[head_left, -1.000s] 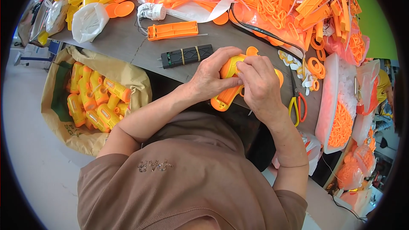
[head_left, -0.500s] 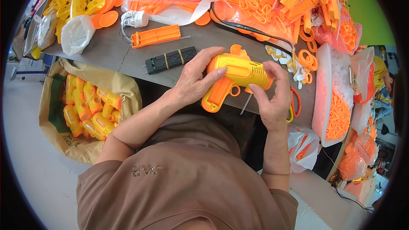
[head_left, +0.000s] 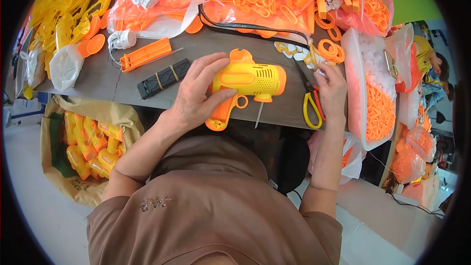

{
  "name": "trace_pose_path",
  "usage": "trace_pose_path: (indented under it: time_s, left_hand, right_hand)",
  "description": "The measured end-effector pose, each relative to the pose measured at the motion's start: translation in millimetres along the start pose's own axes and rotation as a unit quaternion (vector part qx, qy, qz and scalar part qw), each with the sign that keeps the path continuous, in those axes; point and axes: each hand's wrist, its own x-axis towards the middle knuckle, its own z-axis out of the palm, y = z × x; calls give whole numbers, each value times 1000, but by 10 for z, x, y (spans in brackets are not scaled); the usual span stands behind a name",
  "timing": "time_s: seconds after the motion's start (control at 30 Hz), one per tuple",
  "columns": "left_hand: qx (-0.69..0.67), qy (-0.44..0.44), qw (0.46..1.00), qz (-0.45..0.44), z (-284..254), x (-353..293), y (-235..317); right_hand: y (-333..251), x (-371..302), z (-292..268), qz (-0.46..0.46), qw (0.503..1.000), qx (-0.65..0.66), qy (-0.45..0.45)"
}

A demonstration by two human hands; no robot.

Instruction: Assemble a yellow and orange plastic toy gun by joining components and testing the trigger mechanism.

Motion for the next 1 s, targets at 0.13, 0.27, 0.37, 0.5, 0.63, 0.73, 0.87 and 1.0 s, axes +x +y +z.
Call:
trace_pose_path:
  time_s: [0.13, 0.27, 0.37, 0.5, 0.63, 0.73, 0.87, 1.0]
  left_hand:
    - [6, 7, 1000, -10, -34, -7, 66]
    - [24, 35, 999, 12, -127, 18, 168]
    - [15, 56, 998, 32, -219, 47, 266]
    - [-206, 0, 977, -54, -227, 10, 424]
    - [-464, -67, 833, -293, -110, 80, 573]
    - [-497, -73, 799, -330, -92, 134, 534]
    - [-533, -76, 764, -356, -96, 104, 558]
    - [-520, -118, 778, -333, -12, -9, 553]
  right_hand:
    - [-89, 166, 136, -107, 980, -165, 16]
    - [-9, 195, 204, -151, 971, -186, 9]
    - [-92, 107, 190, -178, 974, -120, 78]
    - [-557, -254, 87, -258, 957, -3, 135]
    - [-919, -479, 107, -383, 917, 58, 97]
    - [-961, -497, 155, -414, 902, 88, 90]
    - [-1041, -485, 209, -444, 887, 95, 85]
    - [-1188, -617, 325, -405, 905, 81, 97]
